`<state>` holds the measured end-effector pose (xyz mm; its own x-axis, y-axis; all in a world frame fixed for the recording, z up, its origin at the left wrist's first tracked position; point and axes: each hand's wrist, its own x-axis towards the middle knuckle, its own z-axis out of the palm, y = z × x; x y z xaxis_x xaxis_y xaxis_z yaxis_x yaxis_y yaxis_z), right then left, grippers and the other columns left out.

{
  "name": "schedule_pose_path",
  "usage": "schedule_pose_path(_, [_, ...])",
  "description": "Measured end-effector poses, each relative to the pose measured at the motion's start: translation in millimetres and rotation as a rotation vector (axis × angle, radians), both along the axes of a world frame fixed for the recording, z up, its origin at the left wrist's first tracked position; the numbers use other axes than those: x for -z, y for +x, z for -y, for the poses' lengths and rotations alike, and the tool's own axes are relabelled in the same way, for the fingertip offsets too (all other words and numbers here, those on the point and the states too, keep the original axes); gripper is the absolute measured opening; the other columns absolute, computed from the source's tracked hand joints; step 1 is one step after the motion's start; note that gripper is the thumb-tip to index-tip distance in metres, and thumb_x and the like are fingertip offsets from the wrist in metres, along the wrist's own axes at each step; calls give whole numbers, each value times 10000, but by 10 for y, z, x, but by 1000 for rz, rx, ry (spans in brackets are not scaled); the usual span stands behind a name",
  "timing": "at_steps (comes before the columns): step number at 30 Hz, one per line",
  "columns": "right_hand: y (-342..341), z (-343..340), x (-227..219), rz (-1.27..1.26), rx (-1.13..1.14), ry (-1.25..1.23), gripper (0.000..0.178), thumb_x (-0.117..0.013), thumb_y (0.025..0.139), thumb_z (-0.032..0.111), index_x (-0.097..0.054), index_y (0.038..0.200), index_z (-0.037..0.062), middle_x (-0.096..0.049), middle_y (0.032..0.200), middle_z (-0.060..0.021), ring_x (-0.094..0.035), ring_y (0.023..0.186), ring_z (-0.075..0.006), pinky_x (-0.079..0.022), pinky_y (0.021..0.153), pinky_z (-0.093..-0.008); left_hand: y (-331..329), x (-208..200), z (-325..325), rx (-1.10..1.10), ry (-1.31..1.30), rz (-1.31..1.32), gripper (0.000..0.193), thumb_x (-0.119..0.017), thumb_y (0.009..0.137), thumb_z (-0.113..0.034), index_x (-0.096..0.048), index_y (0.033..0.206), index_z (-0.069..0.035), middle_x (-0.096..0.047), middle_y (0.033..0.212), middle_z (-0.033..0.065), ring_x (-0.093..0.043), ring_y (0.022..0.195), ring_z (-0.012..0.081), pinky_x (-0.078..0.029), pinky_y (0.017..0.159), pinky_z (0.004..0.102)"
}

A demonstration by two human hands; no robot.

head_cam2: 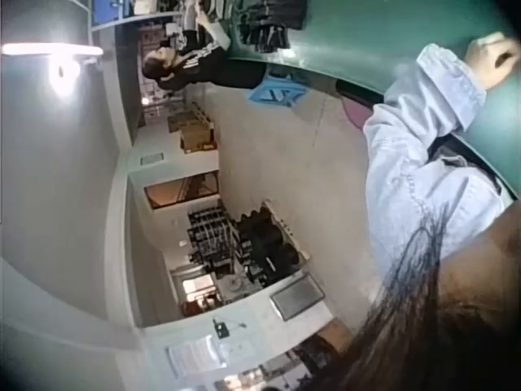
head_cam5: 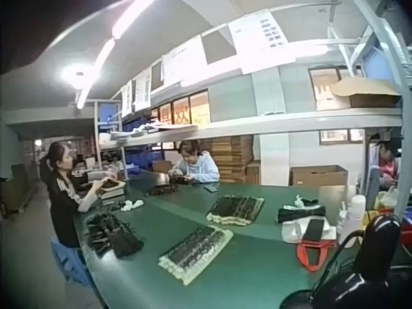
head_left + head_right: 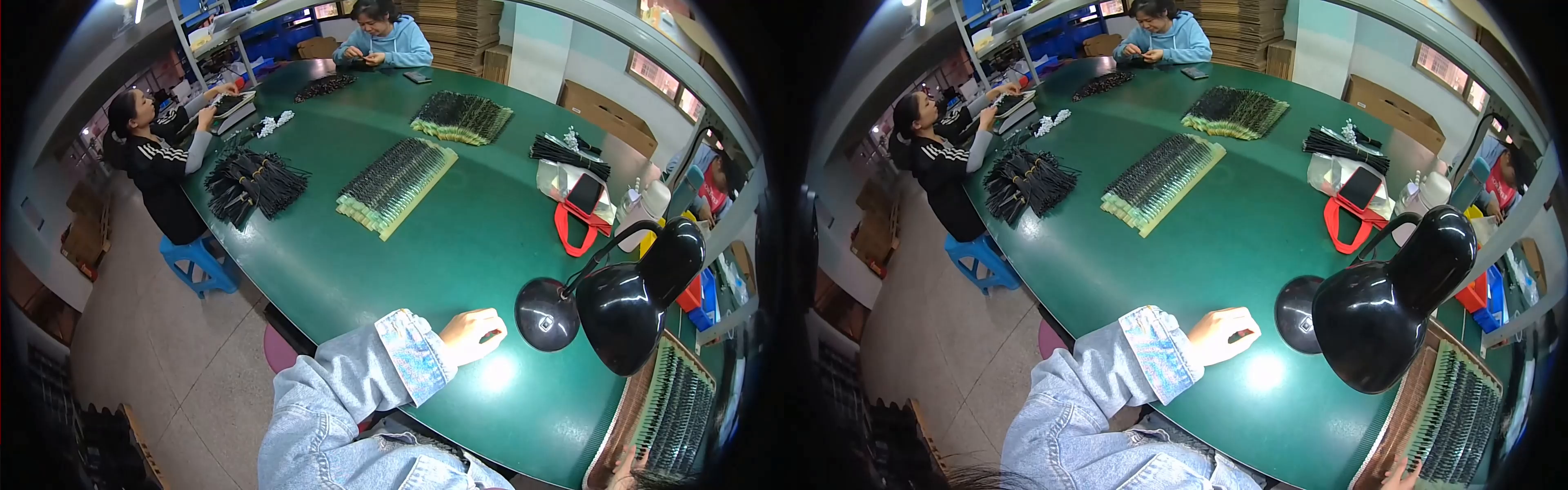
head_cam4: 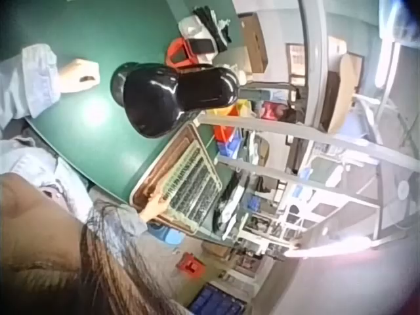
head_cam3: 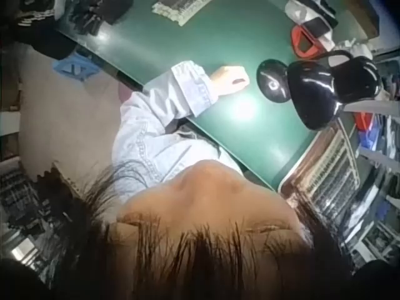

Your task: The person puts down a phone, then picks up bristle strips one at a time, turns each strip under a desk lamp, and places them onto a tray.

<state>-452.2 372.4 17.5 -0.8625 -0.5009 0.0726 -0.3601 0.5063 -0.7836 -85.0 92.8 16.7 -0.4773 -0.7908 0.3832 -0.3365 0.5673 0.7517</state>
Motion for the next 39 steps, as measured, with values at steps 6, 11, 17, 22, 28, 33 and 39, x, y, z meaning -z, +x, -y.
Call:
schedule_pose_path(6, [148, 144, -102, 121, -104, -133, 346, -475, 845, 155, -393, 1122, -36, -569, 737, -125, -489, 481, -135, -379, 399, -226, -8, 1, -19, 21, 9, -10, 44, -584, 714, -81, -560, 725, -46, -541, 675, 42, -548, 594, 151, -447, 557, 260])
schedule_pose_path(11, [-237, 96, 223, -196, -913, -581, 306, -451, 858, 181, -421, 1075, -33, -584, 824, -133, -492, 512, -124, -373, 409, -216, -20, 12, -12, 25, 55, -21, 40, -584, 715, -82, -562, 722, -49, -539, 636, 46, -537, 565, 148, -444, 544, 258])
schedule_pose_path(17, [316, 204, -243, 180, -9, -132, 324, -432, 863, 187, -431, 1085, -48, -545, 976, -162, -523, 737, -186, -420, 624, -273, 4, 1, -21, 27, 68, 2, 45, -583, 716, -76, -570, 742, -42, -553, 646, 45, -537, 570, 134, -444, 549, 247])
schedule_pose_path(22, [99, -112, 79, -456, -209, 22, 346, -420, 863, 187, -429, 1107, -58, -482, 1075, -170, -448, 978, -238, -339, 843, -333, 8, 13, 16, 67, 302, -79, 65, -572, 733, -65, -583, 790, -35, -578, 674, 36, -534, 585, 100, -446, 567, 227])
schedule_pose_path(28, [436, -1, -331, -415, -175, -52, 308, -409, 867, 185, -460, 1068, -43, -525, 977, -137, -500, 861, -203, -391, 746, -289, 4, -32, 8, 150, 576, -202, 80, -557, 756, -63, -590, 823, -33, -590, 691, 29, -529, 597, 71, -444, 577, 209])
schedule_pose_path(33, [776, 196, -790, 515, -197, -103, 237, -400, 870, 186, -506, 963, -5, -547, 777, -64, -460, 592, -103, -352, 505, -212, 41, -69, 5, 202, 665, -181, 106, -550, 772, -95, -589, 848, -33, -604, 748, 35, -539, 643, 84, -447, 613, 229])
schedule_pose_path(39, [1002, 398, -1096, 588, -547, 133, 205, -410, 863, 173, -523, 910, 8, -514, 683, -21, -404, 493, -67, -292, 429, -186, -37, -338, -389, 1006, 775, 41, 289, -538, 797, -201, -554, 1027, -28, -606, 881, 78, -546, 805, 145, -430, 741, 272])
